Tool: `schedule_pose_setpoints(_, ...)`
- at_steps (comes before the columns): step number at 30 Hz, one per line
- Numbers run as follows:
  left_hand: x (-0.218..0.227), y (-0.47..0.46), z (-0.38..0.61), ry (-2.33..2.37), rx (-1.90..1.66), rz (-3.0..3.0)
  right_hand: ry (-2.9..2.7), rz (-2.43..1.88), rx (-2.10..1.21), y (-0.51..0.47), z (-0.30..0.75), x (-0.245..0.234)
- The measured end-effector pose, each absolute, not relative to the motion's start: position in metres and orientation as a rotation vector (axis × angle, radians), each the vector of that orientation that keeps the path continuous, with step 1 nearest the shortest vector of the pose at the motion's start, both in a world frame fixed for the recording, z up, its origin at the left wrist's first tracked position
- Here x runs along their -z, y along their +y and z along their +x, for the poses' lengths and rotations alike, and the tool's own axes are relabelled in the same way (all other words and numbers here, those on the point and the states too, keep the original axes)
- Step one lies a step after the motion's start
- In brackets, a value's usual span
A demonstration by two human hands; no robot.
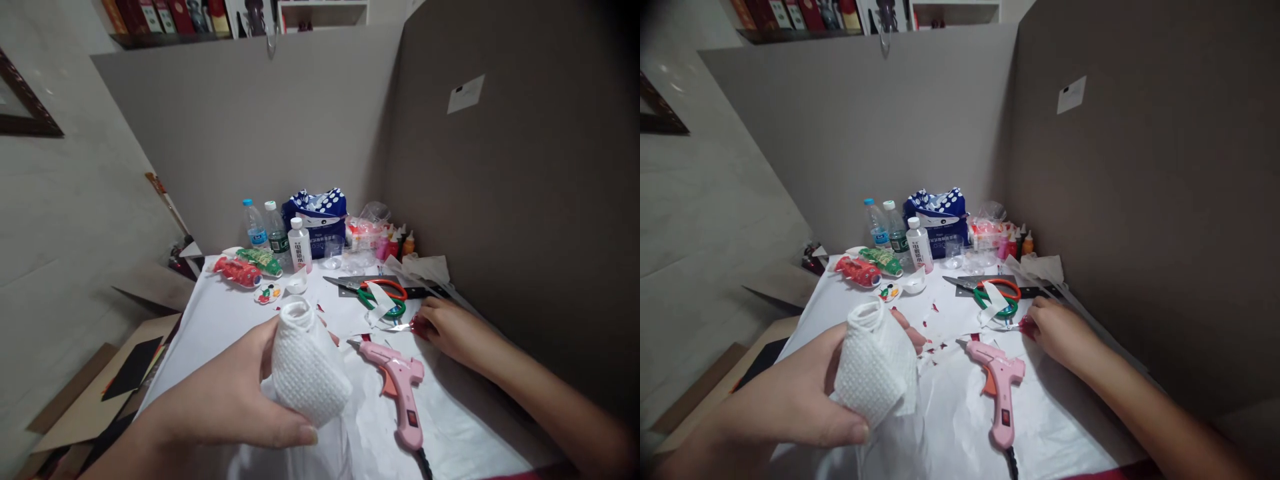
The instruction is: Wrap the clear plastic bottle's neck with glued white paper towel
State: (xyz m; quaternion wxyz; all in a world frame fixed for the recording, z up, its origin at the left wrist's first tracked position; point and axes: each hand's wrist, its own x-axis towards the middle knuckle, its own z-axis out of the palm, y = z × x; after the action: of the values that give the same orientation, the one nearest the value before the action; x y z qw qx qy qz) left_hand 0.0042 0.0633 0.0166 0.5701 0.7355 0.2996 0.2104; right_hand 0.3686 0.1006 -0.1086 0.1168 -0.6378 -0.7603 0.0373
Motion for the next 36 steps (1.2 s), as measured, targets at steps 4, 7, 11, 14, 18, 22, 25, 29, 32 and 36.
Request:
schedule_pose_setpoints(4, -0.010, 0.065, 0.005, 0.705, -0.538, 1.637, -2.077, -1.847, -0.084, 0.092, 0.370, 0.096)
schedule_pose_setpoints(7, -0.004, 0.069, 0.006, 0.692, -0.564, 1.583, -1.942, -1.811, -0.131, 0.085, 0.374, 0.088)
schedule_pose_setpoints(11, -0.002, 0.074, 0.011, 0.680, -0.613, 1.524, -1.797, -1.679, -0.329, 0.075, 0.367, 0.074)
schedule_pose_setpoints(14, -0.003, 0.077, 0.016, 0.619, -0.645, 1.421, -1.758, -1.501, -0.540, 0.066, 0.347, 0.057)
schedule_pose_setpoints(18, 0.001, 0.077, 0.027, 0.587, -0.738, 1.321, -1.745, -1.276, -0.692, 0.058, 0.309, 0.033)
schedule_pose_setpoints(22, 0.007, 0.076, 0.037, 0.709, -0.751, 1.267, -1.713, -1.019, -0.675, 0.062, 0.275, 0.016)
schedule_pose_setpoints(25, 0.011, 0.077, 0.039, 0.719, -0.702, 1.161, -1.734, -0.829, -0.663, 0.072, 0.258, 0.009)
schedule_pose_setpoints(29, 0.018, 0.083, 0.037, 0.624, -0.576, 0.955, -1.782, -0.688, -0.703, 0.083, 0.244, 0.005)
schedule_pose_setpoints(32, 0.023, 0.087, 0.035, 0.588, -0.491, 0.924, -1.750, -0.661, -0.748, 0.084, 0.239, 0.003)
schedule_pose_setpoints(36, 0.024, 0.087, 0.036, 0.527, -0.409, 0.945, -1.662, -0.673, -0.848, 0.084, 0.235, 0.005)
